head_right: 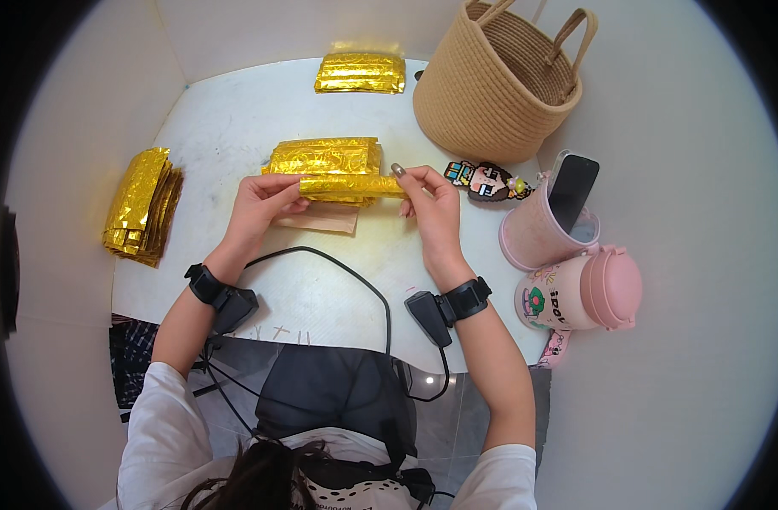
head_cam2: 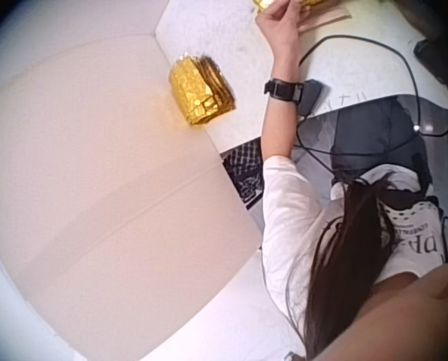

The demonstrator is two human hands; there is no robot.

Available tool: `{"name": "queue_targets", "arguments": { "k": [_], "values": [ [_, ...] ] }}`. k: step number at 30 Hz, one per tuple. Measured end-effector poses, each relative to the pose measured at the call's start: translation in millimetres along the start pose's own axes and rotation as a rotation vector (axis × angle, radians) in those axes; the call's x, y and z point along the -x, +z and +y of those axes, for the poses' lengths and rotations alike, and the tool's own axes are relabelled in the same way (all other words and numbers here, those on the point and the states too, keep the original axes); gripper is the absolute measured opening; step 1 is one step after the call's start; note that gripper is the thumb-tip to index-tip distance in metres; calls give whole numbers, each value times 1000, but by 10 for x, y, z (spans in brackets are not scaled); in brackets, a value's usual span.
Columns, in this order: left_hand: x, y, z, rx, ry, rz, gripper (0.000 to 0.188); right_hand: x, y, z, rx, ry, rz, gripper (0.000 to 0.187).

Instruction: Fold and stack gold bubble mailers on a white desk.

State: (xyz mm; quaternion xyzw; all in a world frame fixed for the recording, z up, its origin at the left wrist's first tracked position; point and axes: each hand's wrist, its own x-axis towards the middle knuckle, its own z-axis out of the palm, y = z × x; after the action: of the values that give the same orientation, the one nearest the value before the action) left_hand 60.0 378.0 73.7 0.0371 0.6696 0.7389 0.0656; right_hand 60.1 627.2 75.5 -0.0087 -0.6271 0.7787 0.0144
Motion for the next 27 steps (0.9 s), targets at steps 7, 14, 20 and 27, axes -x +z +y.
{"name": "queue_targets", "arguments": {
  "k": [7,14,20,27],
  "values": [
    [10,1,22,-28,67,-60,21,1,2,-8,17,10,-8,10],
    [-10,-18,-30,-43,43,-59,23,-8,1,0,17,8,-6,10],
    [-19,-7,-47,-19,-3,-48,23,-10,-6,22,2,-8,9,10],
    [23,56,80,38,-77,-35,33,-21,-7,32,-25,-10,50,9]
  ]
}}
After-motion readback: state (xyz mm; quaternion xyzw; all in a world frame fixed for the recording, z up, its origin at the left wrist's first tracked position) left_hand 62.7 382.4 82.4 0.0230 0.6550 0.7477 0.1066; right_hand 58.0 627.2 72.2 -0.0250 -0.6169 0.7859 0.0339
